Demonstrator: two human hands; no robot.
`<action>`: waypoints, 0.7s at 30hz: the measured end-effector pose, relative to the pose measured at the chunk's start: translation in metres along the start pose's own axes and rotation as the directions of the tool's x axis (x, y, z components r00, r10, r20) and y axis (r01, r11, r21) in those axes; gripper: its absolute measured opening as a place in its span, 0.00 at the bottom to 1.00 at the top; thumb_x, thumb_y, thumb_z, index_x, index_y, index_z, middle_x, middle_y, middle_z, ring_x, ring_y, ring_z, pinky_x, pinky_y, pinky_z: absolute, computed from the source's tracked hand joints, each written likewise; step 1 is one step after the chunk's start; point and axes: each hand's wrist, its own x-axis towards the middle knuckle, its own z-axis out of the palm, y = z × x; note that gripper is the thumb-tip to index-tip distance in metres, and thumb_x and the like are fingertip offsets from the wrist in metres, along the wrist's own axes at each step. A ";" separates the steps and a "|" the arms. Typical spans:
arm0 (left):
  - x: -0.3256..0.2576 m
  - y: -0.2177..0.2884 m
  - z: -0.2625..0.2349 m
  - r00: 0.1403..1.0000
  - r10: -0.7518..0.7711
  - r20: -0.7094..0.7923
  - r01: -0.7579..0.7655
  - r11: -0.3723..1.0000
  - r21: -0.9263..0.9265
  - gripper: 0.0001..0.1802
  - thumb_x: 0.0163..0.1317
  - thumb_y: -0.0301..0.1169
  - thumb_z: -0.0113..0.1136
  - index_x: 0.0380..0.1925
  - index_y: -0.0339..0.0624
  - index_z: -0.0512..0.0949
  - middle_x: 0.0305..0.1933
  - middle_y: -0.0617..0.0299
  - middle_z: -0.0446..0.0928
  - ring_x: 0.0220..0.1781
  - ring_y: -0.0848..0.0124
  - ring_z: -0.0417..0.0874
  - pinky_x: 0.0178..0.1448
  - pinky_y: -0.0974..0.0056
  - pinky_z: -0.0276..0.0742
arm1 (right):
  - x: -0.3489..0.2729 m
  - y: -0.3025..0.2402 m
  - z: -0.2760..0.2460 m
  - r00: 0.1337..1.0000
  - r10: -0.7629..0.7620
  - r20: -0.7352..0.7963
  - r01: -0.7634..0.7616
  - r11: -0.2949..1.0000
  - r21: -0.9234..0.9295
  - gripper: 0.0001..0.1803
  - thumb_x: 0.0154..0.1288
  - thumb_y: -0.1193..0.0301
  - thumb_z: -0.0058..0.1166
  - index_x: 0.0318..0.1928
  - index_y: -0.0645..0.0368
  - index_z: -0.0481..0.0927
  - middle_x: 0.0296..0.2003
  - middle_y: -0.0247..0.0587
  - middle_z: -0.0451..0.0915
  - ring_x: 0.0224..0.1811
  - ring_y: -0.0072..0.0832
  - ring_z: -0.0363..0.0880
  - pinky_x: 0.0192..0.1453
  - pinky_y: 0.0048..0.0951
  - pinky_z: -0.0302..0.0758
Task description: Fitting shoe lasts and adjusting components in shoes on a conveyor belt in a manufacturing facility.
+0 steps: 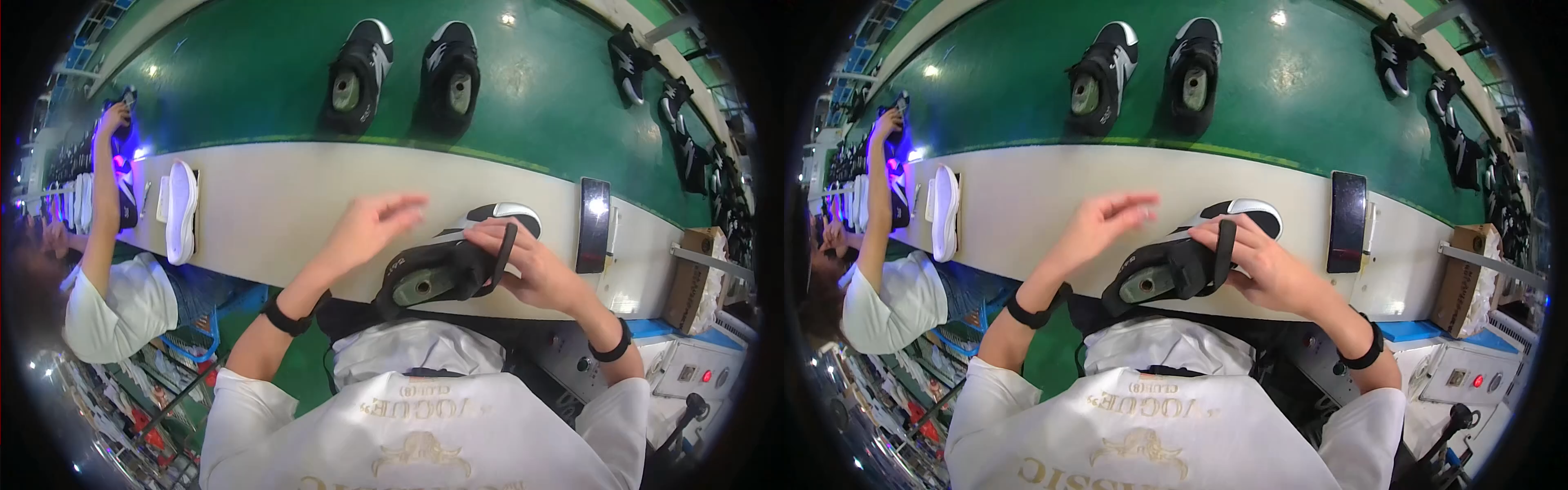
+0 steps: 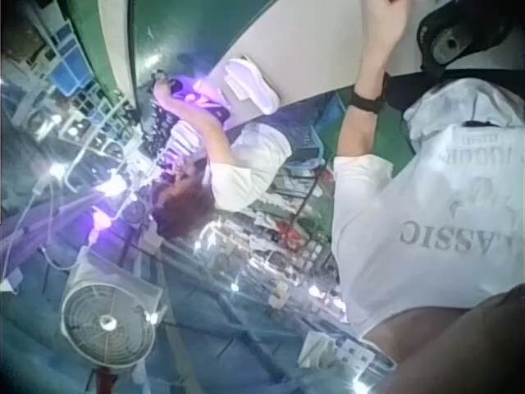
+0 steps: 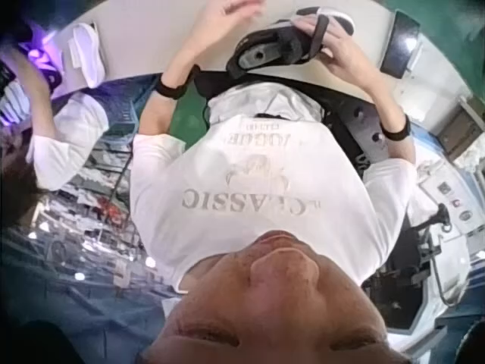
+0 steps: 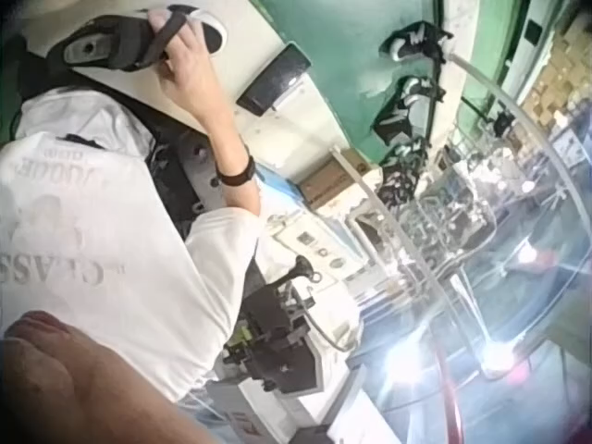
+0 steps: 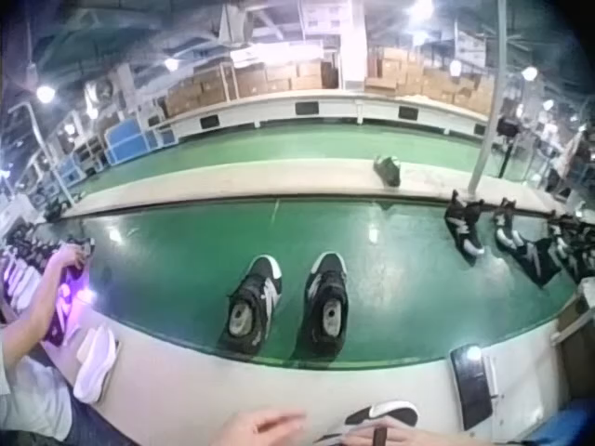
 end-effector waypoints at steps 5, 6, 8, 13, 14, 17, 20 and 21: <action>0.113 0.030 -0.008 0.773 0.507 -0.380 -0.090 0.681 0.726 0.45 0.62 0.46 0.65 0.68 0.24 0.59 0.60 0.36 0.74 0.59 0.52 0.80 0.62 0.57 0.76 | -0.002 -0.007 0.005 0.998 -0.005 -0.057 0.010 0.996 0.094 0.42 0.45 0.89 0.61 0.65 0.60 0.70 0.58 0.44 0.75 0.65 0.48 0.68 0.72 0.47 0.64; 0.139 0.038 -0.006 0.777 0.477 -0.410 0.029 0.623 0.781 0.55 0.58 0.52 0.68 0.69 0.20 0.53 0.61 0.32 0.72 0.59 0.46 0.80 0.62 0.55 0.76 | -0.002 -0.008 0.005 0.998 0.014 -0.056 -0.007 0.994 0.109 0.42 0.45 0.89 0.60 0.66 0.59 0.70 0.57 0.45 0.75 0.65 0.48 0.68 0.73 0.48 0.62; 0.183 0.048 -0.008 0.812 0.224 -0.539 0.215 0.743 0.633 0.63 0.51 0.57 0.71 0.68 0.16 0.49 0.57 0.30 0.74 0.59 0.43 0.79 0.63 0.54 0.75 | -0.002 -0.011 0.005 0.999 0.037 -0.039 -0.034 0.996 0.088 0.41 0.45 0.89 0.59 0.66 0.59 0.70 0.57 0.46 0.75 0.65 0.48 0.68 0.76 0.50 0.58; 0.182 0.069 -0.038 0.885 0.008 -0.466 0.070 0.986 0.150 0.40 0.53 0.43 0.73 0.58 0.30 0.67 0.50 0.45 0.80 0.52 0.52 0.84 0.57 0.52 0.80 | -0.006 -0.005 0.011 0.997 0.055 -0.053 -0.050 0.994 0.099 0.40 0.46 0.88 0.60 0.64 0.60 0.71 0.57 0.46 0.76 0.64 0.48 0.69 0.76 0.52 0.58; 0.169 0.073 -0.054 0.977 -0.028 -0.211 -0.047 0.939 -0.342 0.32 0.55 0.39 0.72 0.55 0.34 0.71 0.49 0.51 0.81 0.49 0.56 0.85 0.55 0.51 0.80 | -0.007 -0.005 0.012 0.997 0.048 -0.062 -0.041 0.994 0.105 0.40 0.45 0.88 0.60 0.64 0.60 0.71 0.57 0.46 0.76 0.64 0.48 0.70 0.76 0.52 0.58; 0.083 0.115 -0.079 0.982 0.002 -0.191 -0.123 0.774 -0.621 0.19 0.58 0.34 0.68 0.47 0.39 0.78 0.41 0.58 0.83 0.38 0.64 0.88 0.42 0.54 0.88 | -0.007 -0.007 0.007 0.998 0.032 -0.058 -0.027 0.997 0.074 0.40 0.45 0.88 0.61 0.64 0.61 0.72 0.56 0.46 0.76 0.65 0.48 0.69 0.75 0.51 0.59; 0.032 0.136 -0.112 0.864 0.174 -0.472 -0.355 0.876 -0.327 0.16 0.59 0.37 0.68 0.43 0.40 0.80 0.40 0.59 0.84 0.40 0.69 0.87 0.45 0.64 0.83 | -0.006 -0.008 0.005 0.998 0.026 -0.054 -0.022 0.996 0.081 0.40 0.45 0.88 0.61 0.64 0.61 0.71 0.56 0.46 0.76 0.64 0.49 0.70 0.75 0.51 0.59; 0.024 0.137 -0.135 0.829 0.259 -0.496 -0.342 0.936 -0.083 0.19 0.59 0.37 0.68 0.45 0.38 0.80 0.41 0.60 0.84 0.41 0.70 0.86 0.51 0.65 0.80 | -0.004 -0.009 0.003 0.999 0.025 -0.036 -0.022 0.996 0.083 0.40 0.46 0.87 0.61 0.64 0.60 0.71 0.58 0.45 0.76 0.65 0.48 0.70 0.75 0.49 0.61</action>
